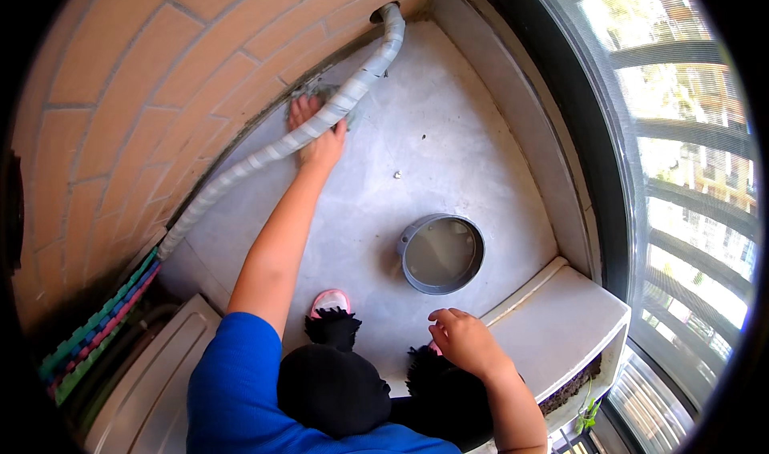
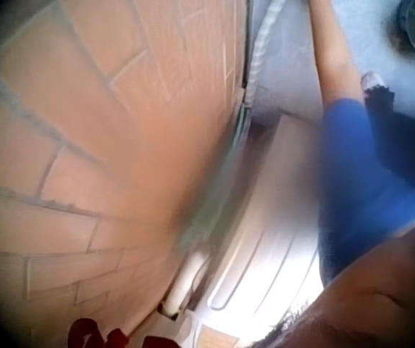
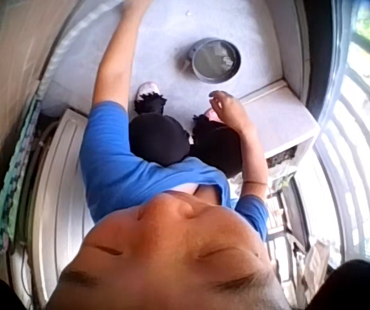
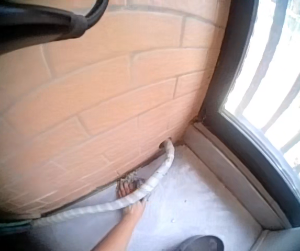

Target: The person wipes a white corrugated pipe and the surrounding floor area on a balcony using a cloth and a bucket of water. They repeatedly dip the cloth into the bucket, wring it out, and wipe the pipe and floor. The person also moves a metal drying rack at the end of the clip.

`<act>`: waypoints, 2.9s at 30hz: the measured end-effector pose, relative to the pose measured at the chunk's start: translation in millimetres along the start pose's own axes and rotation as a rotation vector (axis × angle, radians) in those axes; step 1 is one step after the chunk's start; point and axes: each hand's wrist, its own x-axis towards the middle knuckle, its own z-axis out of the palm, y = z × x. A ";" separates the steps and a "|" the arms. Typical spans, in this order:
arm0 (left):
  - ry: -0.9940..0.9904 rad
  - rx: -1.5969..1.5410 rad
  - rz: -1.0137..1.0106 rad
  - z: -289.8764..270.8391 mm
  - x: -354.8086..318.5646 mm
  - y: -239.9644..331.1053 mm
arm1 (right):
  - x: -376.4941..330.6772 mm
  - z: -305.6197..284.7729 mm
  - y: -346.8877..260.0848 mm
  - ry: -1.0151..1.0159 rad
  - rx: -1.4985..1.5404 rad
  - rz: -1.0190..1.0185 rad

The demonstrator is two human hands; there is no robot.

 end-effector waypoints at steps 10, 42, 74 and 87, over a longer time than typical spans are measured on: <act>-0.167 0.128 -0.164 -64.4 -112.5 -136.0 | -7.6 -15.3 -10.0 -0.141 0.187 -0.016; -0.071 -0.535 -0.757 -139.9 -269.2 -232.4 | -15.1 -10.0 -16.4 -0.138 0.173 -0.237; 0.064 -0.604 -0.072 -82.2 -155.7 -0.2 | -26.4 -16.3 -17.8 -0.111 0.174 -0.208; -0.113 -0.649 -0.371 -29.0 -183.4 8.0 | -23.5 -15.4 -24.5 -0.166 0.168 -0.287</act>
